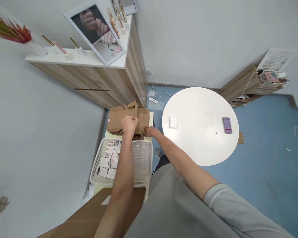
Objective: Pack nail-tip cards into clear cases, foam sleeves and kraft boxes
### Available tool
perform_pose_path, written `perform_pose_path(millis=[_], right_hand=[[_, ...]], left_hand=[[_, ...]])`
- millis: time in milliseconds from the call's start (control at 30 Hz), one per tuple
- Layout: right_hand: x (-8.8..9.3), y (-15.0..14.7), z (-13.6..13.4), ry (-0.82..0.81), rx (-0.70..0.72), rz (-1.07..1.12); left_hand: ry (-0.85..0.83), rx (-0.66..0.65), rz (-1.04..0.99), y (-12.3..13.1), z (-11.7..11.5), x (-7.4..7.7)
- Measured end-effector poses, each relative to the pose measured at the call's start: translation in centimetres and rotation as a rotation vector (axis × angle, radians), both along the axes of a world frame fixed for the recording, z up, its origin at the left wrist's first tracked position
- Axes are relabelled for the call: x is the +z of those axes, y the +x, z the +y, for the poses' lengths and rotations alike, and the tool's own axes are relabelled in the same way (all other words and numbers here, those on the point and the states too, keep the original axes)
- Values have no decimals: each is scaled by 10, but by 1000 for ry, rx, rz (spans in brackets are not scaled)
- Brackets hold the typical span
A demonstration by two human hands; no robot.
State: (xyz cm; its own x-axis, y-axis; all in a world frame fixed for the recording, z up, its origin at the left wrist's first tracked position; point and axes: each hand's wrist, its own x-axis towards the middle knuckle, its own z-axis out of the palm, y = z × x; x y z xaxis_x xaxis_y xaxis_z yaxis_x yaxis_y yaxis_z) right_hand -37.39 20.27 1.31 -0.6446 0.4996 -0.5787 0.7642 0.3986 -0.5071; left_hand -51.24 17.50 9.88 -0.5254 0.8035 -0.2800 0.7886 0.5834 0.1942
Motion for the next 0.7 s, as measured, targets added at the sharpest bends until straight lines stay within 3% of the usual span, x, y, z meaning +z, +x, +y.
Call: perform_pose_path(millis=[100,200,267,333,400,467,567,700], right_hand=[[11,23,0,-17,-36,89],[24,70,1,-37,-202,309],[34,114,3,-37,-366,480],[45,164,7,-29,-522,588],[56,216,11,12,-671,629],[65,266,14,62,-798,647],[69,337,13,149,-951,647],[52,418,-1,234,-1118,586]], left_hand=[[109,3,74,11,-8,50],[238,-52,71,40,-15,89],[282,-129,44,70,-16,103],[309,-223,14,108,-12,105],[335,-333,-21,150,-5,95],[365,-456,-59,193,4,72],[398,-635,-118,255,18,23],[281,-814,-191,328,25,-49]])
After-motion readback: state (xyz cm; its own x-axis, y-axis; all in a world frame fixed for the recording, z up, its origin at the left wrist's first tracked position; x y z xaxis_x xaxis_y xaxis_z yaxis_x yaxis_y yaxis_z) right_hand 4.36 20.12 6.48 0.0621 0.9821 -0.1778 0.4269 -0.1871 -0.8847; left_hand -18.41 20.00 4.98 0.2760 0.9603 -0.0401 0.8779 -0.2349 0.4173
